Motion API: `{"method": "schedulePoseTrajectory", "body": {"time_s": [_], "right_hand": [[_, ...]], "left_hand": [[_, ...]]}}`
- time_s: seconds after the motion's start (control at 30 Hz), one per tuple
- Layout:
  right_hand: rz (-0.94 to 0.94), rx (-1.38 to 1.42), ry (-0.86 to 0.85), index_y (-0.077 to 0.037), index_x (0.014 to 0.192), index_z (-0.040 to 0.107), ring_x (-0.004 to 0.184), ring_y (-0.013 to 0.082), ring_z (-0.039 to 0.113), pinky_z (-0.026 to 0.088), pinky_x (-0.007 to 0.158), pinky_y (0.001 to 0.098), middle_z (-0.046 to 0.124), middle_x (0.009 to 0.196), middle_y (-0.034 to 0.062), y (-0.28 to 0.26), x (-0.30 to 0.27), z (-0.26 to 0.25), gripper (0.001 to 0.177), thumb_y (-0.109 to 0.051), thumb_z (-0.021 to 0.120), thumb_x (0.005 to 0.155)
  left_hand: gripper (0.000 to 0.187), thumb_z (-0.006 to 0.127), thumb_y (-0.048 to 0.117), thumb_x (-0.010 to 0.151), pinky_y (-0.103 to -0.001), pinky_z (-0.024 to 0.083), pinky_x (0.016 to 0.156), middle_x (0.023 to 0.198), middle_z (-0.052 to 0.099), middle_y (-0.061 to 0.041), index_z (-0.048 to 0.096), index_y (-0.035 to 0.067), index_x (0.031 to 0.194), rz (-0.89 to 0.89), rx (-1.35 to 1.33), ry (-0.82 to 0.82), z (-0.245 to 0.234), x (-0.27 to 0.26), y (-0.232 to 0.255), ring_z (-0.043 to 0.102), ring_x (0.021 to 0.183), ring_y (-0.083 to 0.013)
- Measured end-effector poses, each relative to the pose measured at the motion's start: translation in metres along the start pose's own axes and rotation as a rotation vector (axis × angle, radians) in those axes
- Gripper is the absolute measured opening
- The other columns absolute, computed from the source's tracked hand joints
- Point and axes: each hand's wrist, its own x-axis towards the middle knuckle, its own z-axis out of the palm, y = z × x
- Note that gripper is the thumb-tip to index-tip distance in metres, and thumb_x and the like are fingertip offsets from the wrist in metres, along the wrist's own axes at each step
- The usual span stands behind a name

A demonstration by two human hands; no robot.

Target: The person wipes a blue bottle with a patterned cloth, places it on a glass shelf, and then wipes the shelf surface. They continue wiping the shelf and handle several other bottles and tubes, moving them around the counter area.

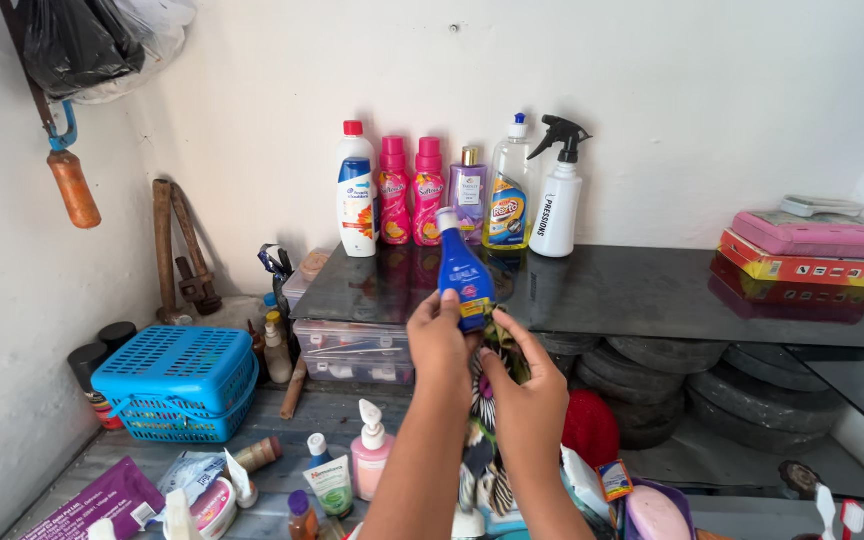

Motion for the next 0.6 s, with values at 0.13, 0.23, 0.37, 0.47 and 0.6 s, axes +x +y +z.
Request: {"method": "schedulePoseTrajectory", "body": {"time_s": [0.13,0.23,0.37,0.47,0.6], "right_hand": [[0.419,0.578,-0.01,-0.002,0.128,0.07,0.093,0.0113,0.07,0.054,0.084,0.0277,0.075,0.108,0.0052,0.017,0.019,-0.014,0.042,-0.001,0.066,0.087],[0.461,0.802,-0.132,0.002,0.128,0.066,0.089,0.014,0.07,0.055,0.08,0.0302,0.073,0.106,0.0067,0.026,0.027,-0.02,0.038,-0.003,0.064,0.09],[0.482,0.762,-0.202,0.0,0.128,0.066,0.088,0.012,0.069,0.054,0.078,0.0279,0.074,0.104,0.0056,0.025,0.021,-0.016,0.036,-0.006,0.062,0.093],[0.509,0.67,-0.197,0.001,0.127,0.069,0.087,0.0101,0.068,0.053,0.078,0.026,0.075,0.102,0.0044,0.016,0.013,-0.016,0.035,-0.007,0.061,0.094],[0.497,0.568,-0.22,0.001,0.127,0.07,0.086,0.0076,0.067,0.051,0.077,0.0251,0.075,0.103,0.0027,0.006,0.005,-0.02,0.037,-0.004,0.06,0.092]], "left_hand": [[0.035,0.055,0.02,0.101,-0.04,0.064,0.074,0.106,0.066,-0.013,0.05,-0.003,0.127,-0.005,-0.153,-0.014,-0.002,-0.003,0.003,0.07,0.086,-0.0223],[0.036,0.058,0.018,0.1,-0.037,0.058,0.072,0.108,0.066,-0.012,0.046,0.002,0.13,0.058,0.004,-0.025,-0.006,-0.009,-0.007,0.066,0.086,-0.0189],[0.038,0.062,0.016,0.098,-0.031,0.053,0.082,0.115,0.067,-0.011,0.049,0.0,0.13,0.227,0.26,0.024,-0.008,-0.006,-0.021,0.064,0.095,-0.0162],[0.041,0.066,0.014,0.095,-0.031,0.055,0.086,0.114,0.069,-0.014,0.05,-0.002,0.128,0.359,0.43,0.067,-0.005,0.0,-0.031,0.067,0.098,-0.0175],[0.042,0.069,0.015,0.093,-0.031,0.054,0.088,0.115,0.068,-0.012,0.05,-0.003,0.126,0.431,0.453,0.127,-0.002,0.005,-0.036,0.068,0.1,-0.0179]]}}
